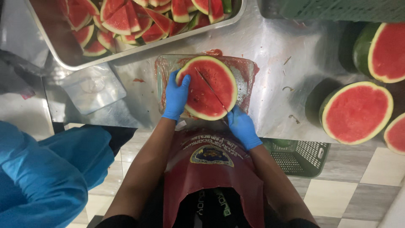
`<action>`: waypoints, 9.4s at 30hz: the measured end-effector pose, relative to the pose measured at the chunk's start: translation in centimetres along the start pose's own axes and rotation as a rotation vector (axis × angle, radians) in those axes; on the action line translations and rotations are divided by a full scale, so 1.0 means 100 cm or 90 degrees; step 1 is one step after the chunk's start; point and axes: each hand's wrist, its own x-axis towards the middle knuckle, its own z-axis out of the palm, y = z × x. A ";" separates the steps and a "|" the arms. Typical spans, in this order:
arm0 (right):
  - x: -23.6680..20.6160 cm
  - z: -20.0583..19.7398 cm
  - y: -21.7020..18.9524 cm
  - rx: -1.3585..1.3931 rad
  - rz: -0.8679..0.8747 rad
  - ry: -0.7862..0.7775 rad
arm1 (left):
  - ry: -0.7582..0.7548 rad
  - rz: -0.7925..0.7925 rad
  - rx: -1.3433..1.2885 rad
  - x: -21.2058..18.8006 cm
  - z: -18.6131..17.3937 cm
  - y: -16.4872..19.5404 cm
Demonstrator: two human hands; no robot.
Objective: The person cuts halved watermelons into wedges with a knife on a cutting board, then places the cut slices into a metal tray. They repeat the process with multiple watermelon halves, moving finished slices into the tray and taking new halves to cut.
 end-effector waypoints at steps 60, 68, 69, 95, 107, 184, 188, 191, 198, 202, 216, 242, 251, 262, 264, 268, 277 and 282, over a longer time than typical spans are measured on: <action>0.027 -0.004 -0.045 -0.114 0.014 -0.024 | 0.106 0.023 -0.346 -0.037 0.004 -0.008; -0.012 -0.024 -0.050 -0.125 -0.006 -0.011 | 0.080 0.057 -0.311 -0.030 0.001 -0.027; -0.007 -0.022 -0.052 -0.097 -0.036 0.013 | 0.077 0.058 -0.291 -0.031 0.002 -0.026; -0.005 -0.017 -0.009 -0.026 -0.147 -0.072 | 0.187 0.096 -0.101 -0.044 -0.006 -0.072; -0.074 -0.046 -0.034 -0.053 -0.031 -0.016 | 0.252 0.177 0.004 -0.053 -0.019 -0.054; 0.069 0.058 -0.070 -0.134 -0.063 -0.203 | 0.140 0.121 0.197 0.017 -0.054 -0.060; 0.082 0.058 -0.063 -0.259 -0.062 -0.169 | 0.147 0.120 0.139 0.024 -0.059 -0.051; 0.082 0.055 -0.062 -0.218 -0.038 -0.146 | 0.117 0.149 0.032 -0.003 -0.074 -0.029; 0.099 0.039 -0.080 -0.387 -0.201 -0.235 | -0.077 0.366 0.333 -0.045 -0.093 0.021; 0.132 0.033 -0.108 -0.311 -0.066 -0.261 | -0.145 0.280 0.289 -0.015 -0.095 0.021; 0.054 0.049 -0.057 -0.273 -0.014 -0.180 | -0.125 0.342 0.378 -0.019 -0.101 0.005; -0.070 -0.063 0.026 0.053 0.068 0.044 | 0.021 0.210 0.164 -0.100 -0.078 -0.012; -0.069 -0.070 0.052 0.063 0.032 0.097 | 0.073 0.071 -0.100 -0.049 -0.173 -0.055; -0.052 -0.070 0.020 0.113 0.045 0.161 | 0.042 0.071 0.333 -0.051 -0.167 -0.024; -0.041 -0.067 -0.002 0.158 -0.016 0.174 | 0.058 0.169 0.391 -0.039 -0.153 -0.023; 0.011 -0.065 -0.060 0.058 -0.237 0.209 | 0.056 0.113 0.396 -0.011 -0.124 -0.008; 0.089 -0.024 -0.116 -0.092 -0.264 0.111 | 0.133 0.011 0.302 0.009 -0.128 0.013; 0.066 -0.001 -0.102 -0.003 -0.160 0.038 | 0.207 -0.006 0.337 0.013 -0.141 0.006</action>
